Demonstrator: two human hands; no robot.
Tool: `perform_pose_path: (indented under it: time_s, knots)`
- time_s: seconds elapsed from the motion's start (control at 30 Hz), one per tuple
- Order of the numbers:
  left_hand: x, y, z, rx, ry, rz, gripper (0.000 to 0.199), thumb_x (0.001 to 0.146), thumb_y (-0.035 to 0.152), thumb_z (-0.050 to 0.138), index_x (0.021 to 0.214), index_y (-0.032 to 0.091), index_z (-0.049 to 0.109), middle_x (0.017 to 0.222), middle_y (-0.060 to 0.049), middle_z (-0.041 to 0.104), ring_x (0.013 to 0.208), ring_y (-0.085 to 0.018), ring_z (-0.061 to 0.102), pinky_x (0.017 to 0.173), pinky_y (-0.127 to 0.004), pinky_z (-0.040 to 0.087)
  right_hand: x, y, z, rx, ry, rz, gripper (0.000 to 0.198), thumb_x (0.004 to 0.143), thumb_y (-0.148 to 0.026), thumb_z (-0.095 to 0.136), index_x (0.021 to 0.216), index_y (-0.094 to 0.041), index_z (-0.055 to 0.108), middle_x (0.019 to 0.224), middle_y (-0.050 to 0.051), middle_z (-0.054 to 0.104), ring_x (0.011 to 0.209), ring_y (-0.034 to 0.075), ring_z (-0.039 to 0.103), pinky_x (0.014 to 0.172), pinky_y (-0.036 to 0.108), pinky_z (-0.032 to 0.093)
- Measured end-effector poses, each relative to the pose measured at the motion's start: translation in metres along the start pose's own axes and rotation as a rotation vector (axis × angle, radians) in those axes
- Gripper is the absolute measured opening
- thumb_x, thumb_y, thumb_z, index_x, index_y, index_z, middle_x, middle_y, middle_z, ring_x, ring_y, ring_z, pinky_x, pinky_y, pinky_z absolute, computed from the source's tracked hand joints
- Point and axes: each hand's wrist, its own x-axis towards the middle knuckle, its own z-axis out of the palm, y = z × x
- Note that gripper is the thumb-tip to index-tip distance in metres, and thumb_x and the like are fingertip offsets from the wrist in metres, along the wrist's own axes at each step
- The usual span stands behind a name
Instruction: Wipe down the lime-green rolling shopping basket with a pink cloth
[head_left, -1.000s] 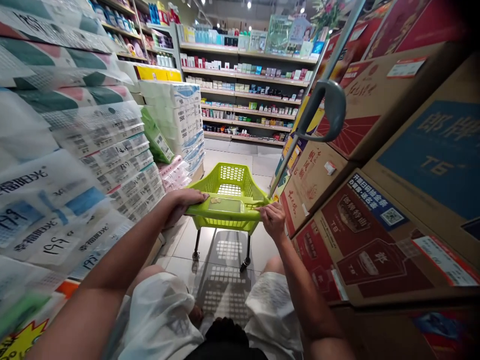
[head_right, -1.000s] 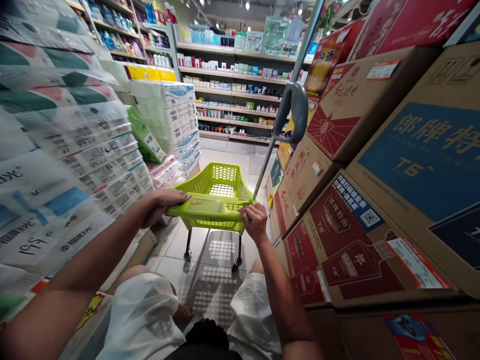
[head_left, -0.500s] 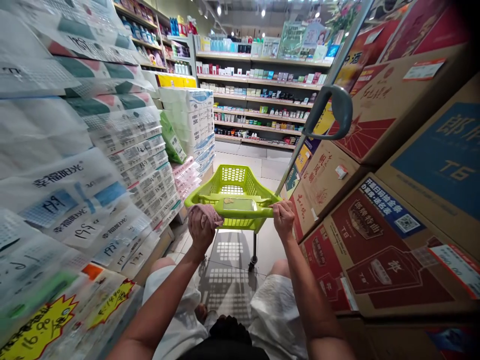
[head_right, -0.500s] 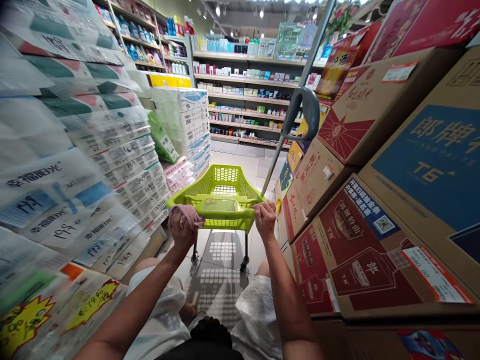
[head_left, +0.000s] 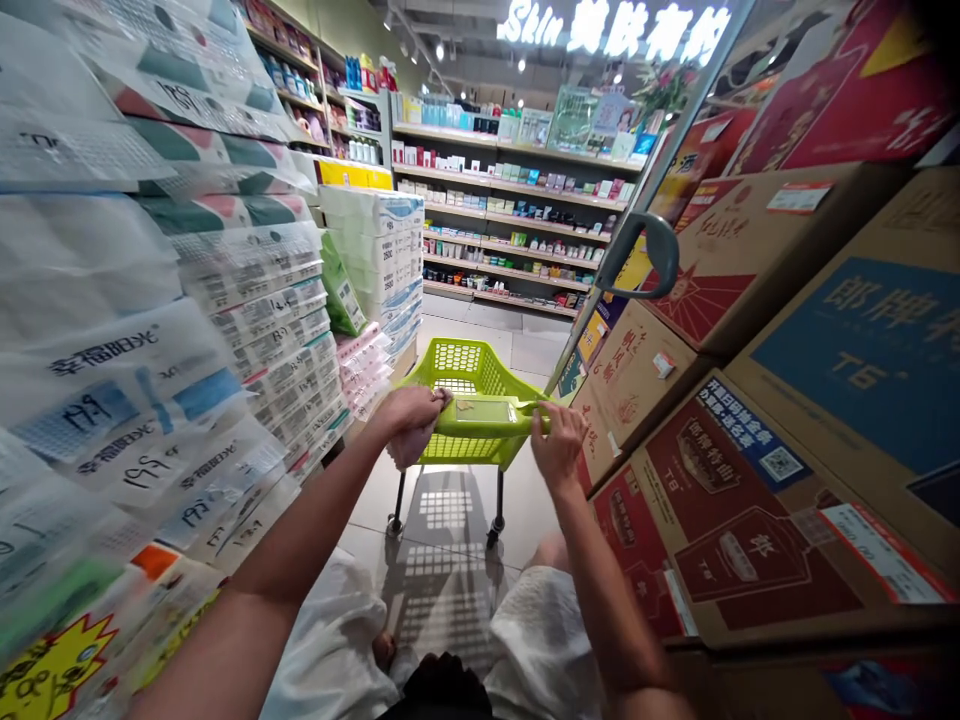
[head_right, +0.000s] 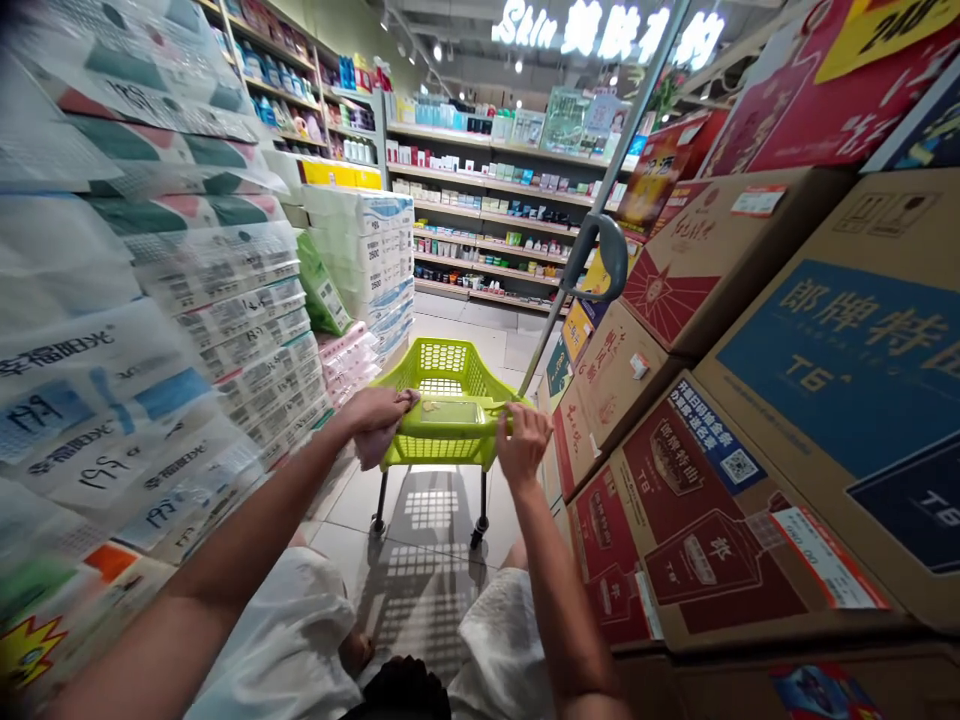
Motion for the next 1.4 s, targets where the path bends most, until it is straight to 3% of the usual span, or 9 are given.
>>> perform_pose_path:
  time_s: [0.23, 0.37, 0.47, 0.73, 0.97, 1.07, 1.17, 1.3, 1.4]
  knots:
    - [-0.063, 0.019, 0.107, -0.012, 0.903, 0.074, 0.035, 0.102, 0.030, 0.037, 0.098, 0.019, 0.070, 0.098, -0.016, 0.076, 0.100, -0.029, 0.072, 0.099, -0.051, 0.050, -0.002, -0.092, 0.023, 0.071, -0.119, -0.079, 0.024, 0.101, -0.024, 0.053, 0.117, -0.019, 0.070, 0.113, 0.010, 0.077, 0.108, 0.025, 0.064, 0.103, 0.042, 0.039]
    - [-0.071, 0.007, 0.151, 0.039, 1.133, 0.150, 0.022, 0.097, 0.027, 0.044, 0.092, 0.023, 0.064, 0.099, -0.013, 0.077, 0.108, -0.029, 0.072, 0.103, -0.056, 0.051, -0.008, -0.098, 0.033, 0.102, -0.095, -0.107, 0.023, 0.100, -0.020, 0.052, 0.106, -0.021, 0.074, 0.110, 0.008, 0.078, 0.110, 0.025, 0.064, 0.105, 0.042, 0.038]
    - [-0.067, 0.005, 0.127, 0.002, 0.996, 0.141, 0.023, 0.093, 0.037, 0.049, 0.093, 0.022, 0.067, 0.099, -0.015, 0.076, 0.104, -0.030, 0.073, 0.105, -0.055, 0.051, -0.007, -0.088, 0.035, 0.141, -0.105, -0.132, 0.022, 0.097, -0.019, 0.053, 0.102, -0.021, 0.074, 0.107, 0.005, 0.079, 0.102, 0.023, 0.066, 0.096, 0.037, 0.042]
    - [-0.035, 0.016, 0.020, -0.101, 0.139, 0.028, 0.023, 0.087, 0.036, 0.054, 0.081, 0.021, 0.071, 0.080, -0.009, 0.075, 0.077, -0.026, 0.071, 0.071, -0.034, 0.051, 0.000, -0.054, 0.036, 0.161, -0.157, -0.112, 0.025, 0.093, -0.019, 0.053, 0.099, -0.023, 0.076, 0.107, 0.004, 0.080, 0.102, 0.022, 0.067, 0.095, 0.035, 0.043]
    - [-0.052, 0.008, 0.152, -0.322, 1.178, 0.371, 0.035, 0.098, 0.047, 0.048, 0.103, 0.018, 0.066, 0.108, -0.017, 0.073, 0.116, -0.032, 0.067, 0.102, -0.054, 0.051, 0.002, -0.039, 0.031, 0.261, -0.090, -0.112, 0.027, 0.094, -0.017, 0.051, 0.100, -0.024, 0.076, 0.107, 0.002, 0.080, 0.103, 0.021, 0.070, 0.097, 0.038, 0.042]
    - [-0.052, 0.007, 0.182, -0.346, 1.410, 0.351, 0.030, 0.096, 0.043, 0.055, 0.109, 0.018, 0.065, 0.115, -0.016, 0.072, 0.124, -0.032, 0.064, 0.109, -0.056, 0.046, 0.002, -0.039, 0.027, 0.281, -0.101, -0.121, 0.028, 0.096, -0.017, 0.050, 0.102, -0.025, 0.077, 0.108, 0.002, 0.080, 0.103, 0.021, 0.070, 0.097, 0.039, 0.041]
    - [-0.041, -0.006, 0.152, -0.508, 1.174, 0.352, 0.030, 0.096, 0.039, 0.051, 0.107, 0.019, 0.071, 0.106, -0.011, 0.075, 0.111, -0.029, 0.070, 0.118, -0.057, 0.039, 0.003, -0.040, 0.025, 0.297, -0.130, -0.126, 0.029, 0.097, -0.017, 0.049, 0.103, -0.025, 0.077, 0.108, 0.002, 0.080, 0.103, 0.021, 0.070, 0.097, 0.038, 0.041]
    - [-0.024, -0.031, 0.074, -0.760, 0.429, 0.479, 0.043, 0.099, 0.045, 0.043, 0.079, 0.021, 0.073, 0.083, -0.005, 0.075, 0.086, -0.023, 0.070, 0.109, -0.047, 0.049, 0.006, -0.038, 0.023, 0.304, -0.154, -0.131, 0.029, 0.097, -0.018, 0.049, 0.101, -0.025, 0.077, 0.108, 0.002, 0.080, 0.102, 0.021, 0.070, 0.096, 0.039, 0.041]
    - [-0.026, -0.031, 0.056, -0.875, 0.280, 0.475, 0.040, 0.094, 0.051, 0.052, 0.076, 0.020, 0.071, 0.083, -0.007, 0.074, 0.081, -0.023, 0.068, 0.091, -0.041, 0.057, 0.005, -0.036, 0.023, 0.306, -0.145, -0.121, 0.029, 0.097, -0.018, 0.049, 0.101, -0.025, 0.077, 0.108, 0.002, 0.081, 0.102, 0.021, 0.070, 0.096, 0.039, 0.041]
